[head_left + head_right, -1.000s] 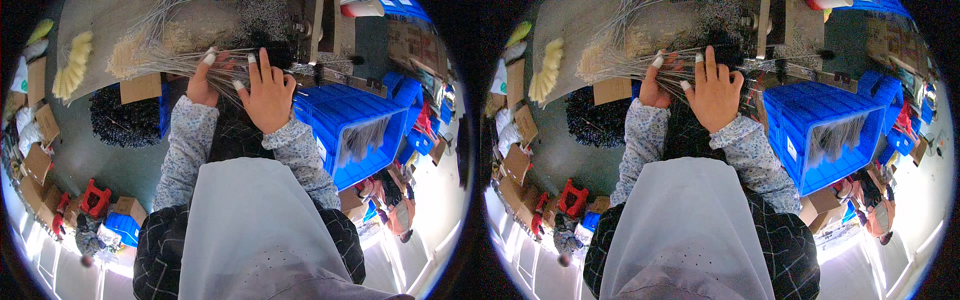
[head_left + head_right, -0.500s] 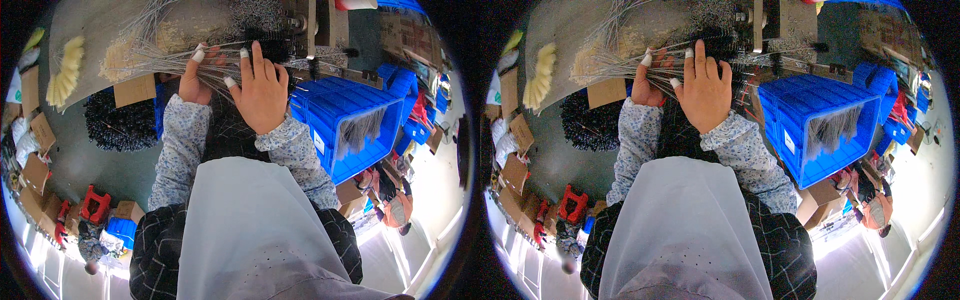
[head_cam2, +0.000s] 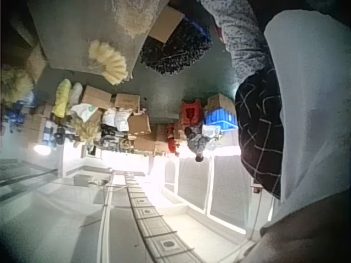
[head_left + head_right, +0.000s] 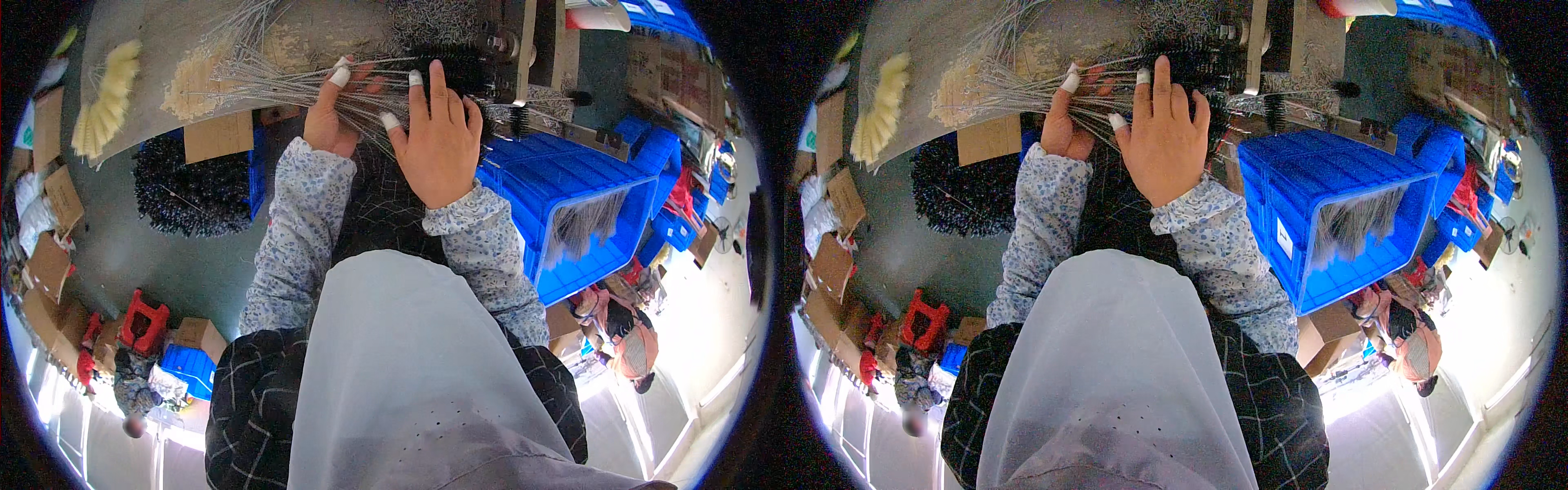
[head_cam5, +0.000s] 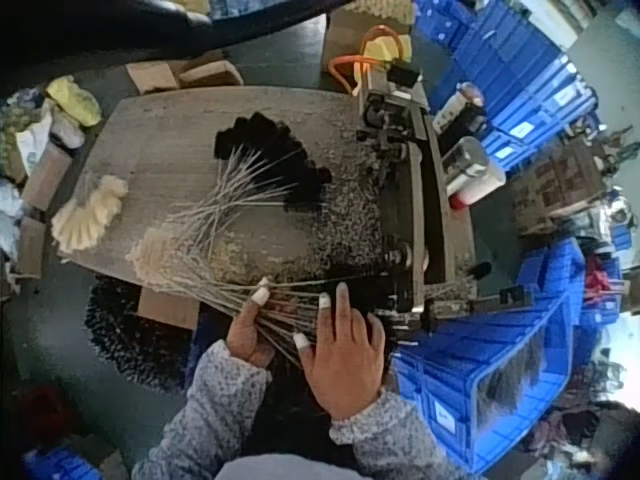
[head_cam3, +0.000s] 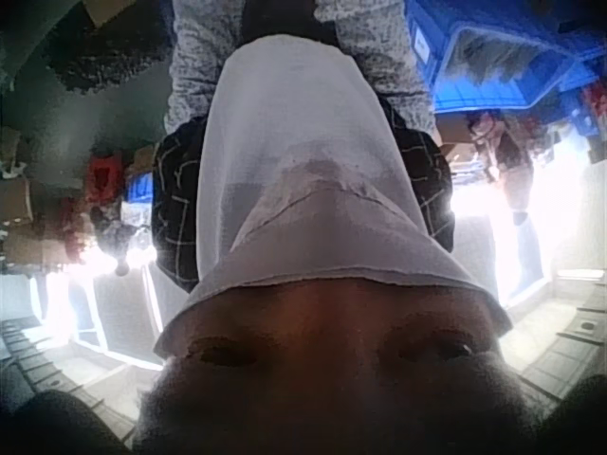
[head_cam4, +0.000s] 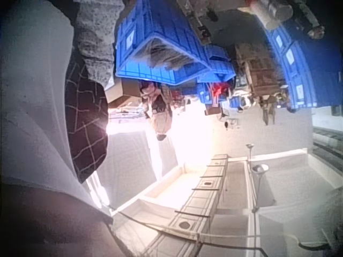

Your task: Assembling brush components by inserting wire handles into brush heads and organizing them on the workspace.

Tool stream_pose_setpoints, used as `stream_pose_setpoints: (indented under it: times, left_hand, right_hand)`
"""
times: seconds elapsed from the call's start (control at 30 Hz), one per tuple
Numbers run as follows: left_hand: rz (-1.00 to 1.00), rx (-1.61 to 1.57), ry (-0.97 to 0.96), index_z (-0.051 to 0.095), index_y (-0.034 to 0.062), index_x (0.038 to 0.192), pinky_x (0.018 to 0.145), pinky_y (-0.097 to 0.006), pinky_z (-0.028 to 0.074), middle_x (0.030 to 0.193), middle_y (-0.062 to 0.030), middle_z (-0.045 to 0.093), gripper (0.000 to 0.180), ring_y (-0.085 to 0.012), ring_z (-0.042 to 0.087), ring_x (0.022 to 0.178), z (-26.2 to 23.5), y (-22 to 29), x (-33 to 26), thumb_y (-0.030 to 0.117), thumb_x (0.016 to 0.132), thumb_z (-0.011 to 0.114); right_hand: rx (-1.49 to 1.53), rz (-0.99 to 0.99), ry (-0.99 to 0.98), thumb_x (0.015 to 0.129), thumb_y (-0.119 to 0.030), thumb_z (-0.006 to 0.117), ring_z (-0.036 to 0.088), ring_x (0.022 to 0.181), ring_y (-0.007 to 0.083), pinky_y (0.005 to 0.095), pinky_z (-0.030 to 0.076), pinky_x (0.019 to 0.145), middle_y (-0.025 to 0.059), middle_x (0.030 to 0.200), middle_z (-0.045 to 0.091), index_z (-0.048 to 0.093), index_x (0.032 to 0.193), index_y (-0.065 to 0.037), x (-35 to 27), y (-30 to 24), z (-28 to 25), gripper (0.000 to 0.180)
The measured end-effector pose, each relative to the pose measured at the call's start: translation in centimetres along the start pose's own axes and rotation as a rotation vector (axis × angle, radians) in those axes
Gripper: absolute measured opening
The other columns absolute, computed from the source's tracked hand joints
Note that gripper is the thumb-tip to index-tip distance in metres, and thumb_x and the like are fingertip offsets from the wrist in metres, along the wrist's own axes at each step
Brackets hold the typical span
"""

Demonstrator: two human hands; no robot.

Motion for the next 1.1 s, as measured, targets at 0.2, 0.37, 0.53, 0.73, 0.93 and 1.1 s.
stream_pose_setpoints:
  times: [0.2,0.37,0.53,0.73,0.93,1.1]
  left_hand:
    - [-0.004,-0.007,-0.010,0.043,0.0066,0.110,0.078,-0.038,0.044,0.102,-0.0117,0.053,0.031,-0.0246,0.054,0.089,0.0,0.1,0.2,0.018,0.082,0.049]
    - [-0.013,0.010,-0.023,0.043,0.0073,0.111,0.077,-0.038,0.045,0.103,-0.0117,0.052,0.031,-0.0244,0.053,0.090,0.7,0.4,-0.1,0.019,0.082,0.048]
    - [-0.014,0.035,-0.024,0.042,0.0070,0.111,0.077,-0.037,0.045,0.101,-0.0115,0.053,0.031,-0.0243,0.053,0.090,1.3,0.7,-0.3,0.019,0.083,0.047]
    - [-0.016,0.006,0.019,0.045,0.0055,0.107,0.078,-0.038,0.044,0.100,-0.0121,0.053,0.028,-0.0245,0.053,0.089,0.4,0.5,0.0,0.017,0.082,0.048]
    - [0.000,0.005,0.001,0.046,0.0051,0.106,0.078,-0.037,0.044,0.100,-0.0131,0.053,0.026,-0.0253,0.053,0.090,1.2,1.0,-0.2,0.015,0.082,0.048]
    - [0.006,0.012,0.003,0.045,0.0048,0.106,0.078,-0.038,0.044,0.100,-0.0138,0.053,0.026,-0.0257,0.053,0.089,1.1,1.0,-0.3,0.015,0.082,0.048]
  right_hand:
    - [0.053,0.002,0.023,0.069,-0.031,0.057,0.044,0.098,0.0251,0.0413,0.030,0.088,0.0171,0.124,0.035,0.048,0.107,0.000,-0.2,0.1,-0.1,0.050]
    - [0.074,0.006,0.011,0.068,-0.030,0.058,0.043,0.100,0.0270,0.0427,0.029,0.089,0.0193,0.122,0.035,0.047,0.108,0.000,-0.4,0.2,-0.5,0.051]
    - [0.114,0.017,0.018,0.069,-0.030,0.058,0.043,0.102,0.0286,0.0441,0.029,0.091,0.0201,0.121,0.036,0.046,0.108,0.000,-0.3,0.7,-0.8,0.052]
    - [0.119,0.011,-0.013,0.069,-0.030,0.058,0.043,0.103,0.0293,0.0447,0.027,0.093,0.0207,0.120,0.037,0.046,0.108,0.001,-0.1,0.7,-0.6,0.051]
    - [0.158,-0.001,0.036,0.068,-0.027,0.059,0.046,0.100,0.0316,0.0398,0.033,0.090,0.0230,0.118,0.037,0.046,0.106,0.001,0.1,0.7,-1.0,0.049]
    - [0.154,-0.010,0.048,0.068,-0.025,0.060,0.045,0.101,0.0322,0.0384,0.034,0.090,0.0239,0.119,0.036,0.047,0.105,0.002,-0.1,0.6,-1.2,0.048]
Point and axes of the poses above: each hand's wrist, its own x-axis towards the middle knuckle, its own z-axis out of the palm, y = z × x, the point moved 7 cm from there along x, towards the middle knuckle
